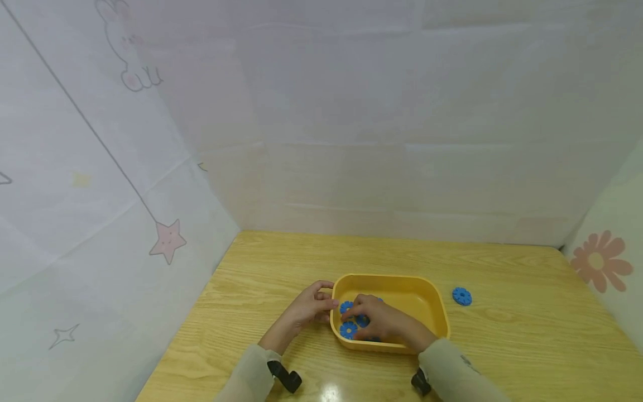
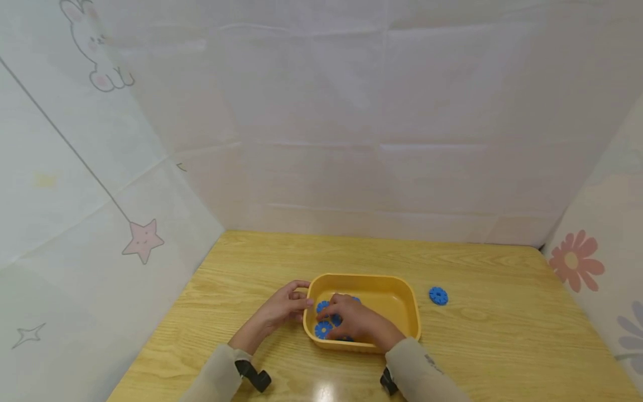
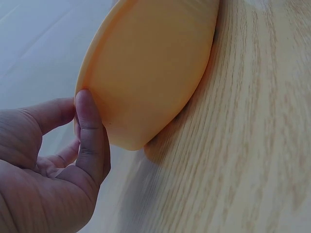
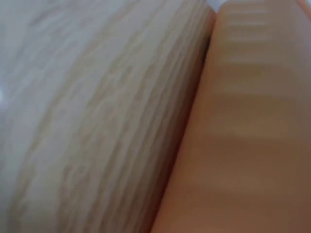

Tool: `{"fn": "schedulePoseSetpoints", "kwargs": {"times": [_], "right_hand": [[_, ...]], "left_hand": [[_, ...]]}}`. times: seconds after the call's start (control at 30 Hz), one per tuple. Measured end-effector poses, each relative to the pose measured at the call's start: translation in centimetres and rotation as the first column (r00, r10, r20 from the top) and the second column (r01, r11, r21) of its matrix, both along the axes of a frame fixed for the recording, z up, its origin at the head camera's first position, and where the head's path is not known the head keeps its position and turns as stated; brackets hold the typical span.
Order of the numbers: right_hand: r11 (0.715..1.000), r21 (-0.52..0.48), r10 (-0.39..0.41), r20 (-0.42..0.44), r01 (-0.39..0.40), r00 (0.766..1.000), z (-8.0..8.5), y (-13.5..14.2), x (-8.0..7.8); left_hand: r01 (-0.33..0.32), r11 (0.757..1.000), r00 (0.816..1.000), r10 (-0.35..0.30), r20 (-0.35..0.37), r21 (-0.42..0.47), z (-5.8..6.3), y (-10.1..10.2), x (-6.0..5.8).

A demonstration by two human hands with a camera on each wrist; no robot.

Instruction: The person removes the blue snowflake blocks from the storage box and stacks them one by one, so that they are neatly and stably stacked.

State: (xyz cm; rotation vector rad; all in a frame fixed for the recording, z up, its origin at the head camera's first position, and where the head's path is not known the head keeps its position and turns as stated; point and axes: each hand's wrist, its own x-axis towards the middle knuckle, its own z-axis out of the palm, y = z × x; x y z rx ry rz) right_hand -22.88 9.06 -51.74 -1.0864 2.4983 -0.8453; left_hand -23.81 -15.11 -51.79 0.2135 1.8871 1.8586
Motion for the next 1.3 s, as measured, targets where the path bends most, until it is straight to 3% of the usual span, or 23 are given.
{"fn": "schedulePoseSetpoints", "kwargs": {"times": [0.33,0.9,1.3], "right_hand": [[0.999,0.030,-0.034,-0.055,0.036,0.998,-0.29,-0.22,0.20],[0.998,0.067,0.013,-0.192,0.000,0.981,-0.64,-0.76,0.10],[0.983,-0.040,-0.180,-0.037,0.178,0.983,0.10,-0.48,0.13]], "left_hand": [[-0.006,1.000,1.000,0.006,-0.007,-0.002,0.03,0.12,0.00],[-0.008,1.000,1.000,0.008,-0.010,-0.005,0.06,0.16,0.01],[-0.013,1.000,1.000,0.013,0.000,-0.013,0.20,0.16,0.03]]}}
